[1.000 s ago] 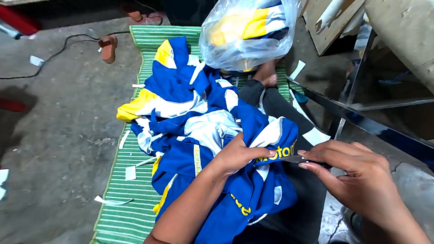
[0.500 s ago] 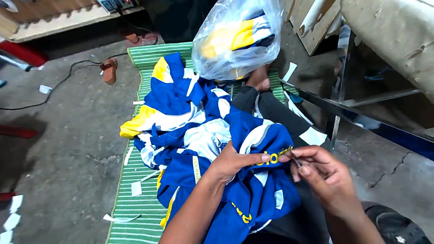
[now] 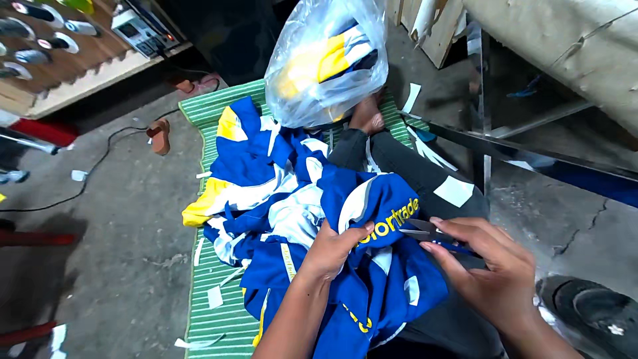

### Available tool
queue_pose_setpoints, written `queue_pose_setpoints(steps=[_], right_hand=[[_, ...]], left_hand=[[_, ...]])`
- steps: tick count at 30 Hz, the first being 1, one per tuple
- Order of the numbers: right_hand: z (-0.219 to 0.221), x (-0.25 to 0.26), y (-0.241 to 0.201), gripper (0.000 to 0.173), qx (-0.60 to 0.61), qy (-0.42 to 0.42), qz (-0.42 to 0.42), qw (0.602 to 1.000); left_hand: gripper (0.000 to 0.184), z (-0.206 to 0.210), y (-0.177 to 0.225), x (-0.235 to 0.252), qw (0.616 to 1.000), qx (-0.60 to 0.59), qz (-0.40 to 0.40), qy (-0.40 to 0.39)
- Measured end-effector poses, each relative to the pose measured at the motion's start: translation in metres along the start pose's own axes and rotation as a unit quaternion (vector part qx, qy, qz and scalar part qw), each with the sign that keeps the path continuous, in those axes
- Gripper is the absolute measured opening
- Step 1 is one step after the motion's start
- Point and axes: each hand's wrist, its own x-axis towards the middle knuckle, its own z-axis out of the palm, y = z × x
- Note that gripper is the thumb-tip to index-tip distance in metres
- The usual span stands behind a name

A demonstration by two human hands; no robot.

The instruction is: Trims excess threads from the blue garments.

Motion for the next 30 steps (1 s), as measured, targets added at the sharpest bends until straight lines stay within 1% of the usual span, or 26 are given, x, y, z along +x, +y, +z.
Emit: queue_pose_setpoints(steps=[9,16,24,30], right_hand=[[0.005,0.002,0.003,0.027,-0.026,0.007,-0.014,1.000],[0.011,-0.001,0.002,0.025,-0.027,0.016,-0.017,0.999],[0.014,0.000,0.004,0.028,0.008,-0.005,0.013,1.000],[0.014,-0.002,0.003,0.028,0.043,-0.022,0.021,0.999]], left_hand=[[0.035,-0.003,-0.003,-0.003,1.000,-0.017,0.012,-0.007],[0.033,-0.003,-0.004,-0.004,1.000,-0.021,0.012,-0.002],[0.033,-0.005,-0.005,-0.004,0.999,-0.030,0.023,-0.013],[0.032,-0.005,-0.005,-0.005,0.999,-0.023,0.020,-0.010]])
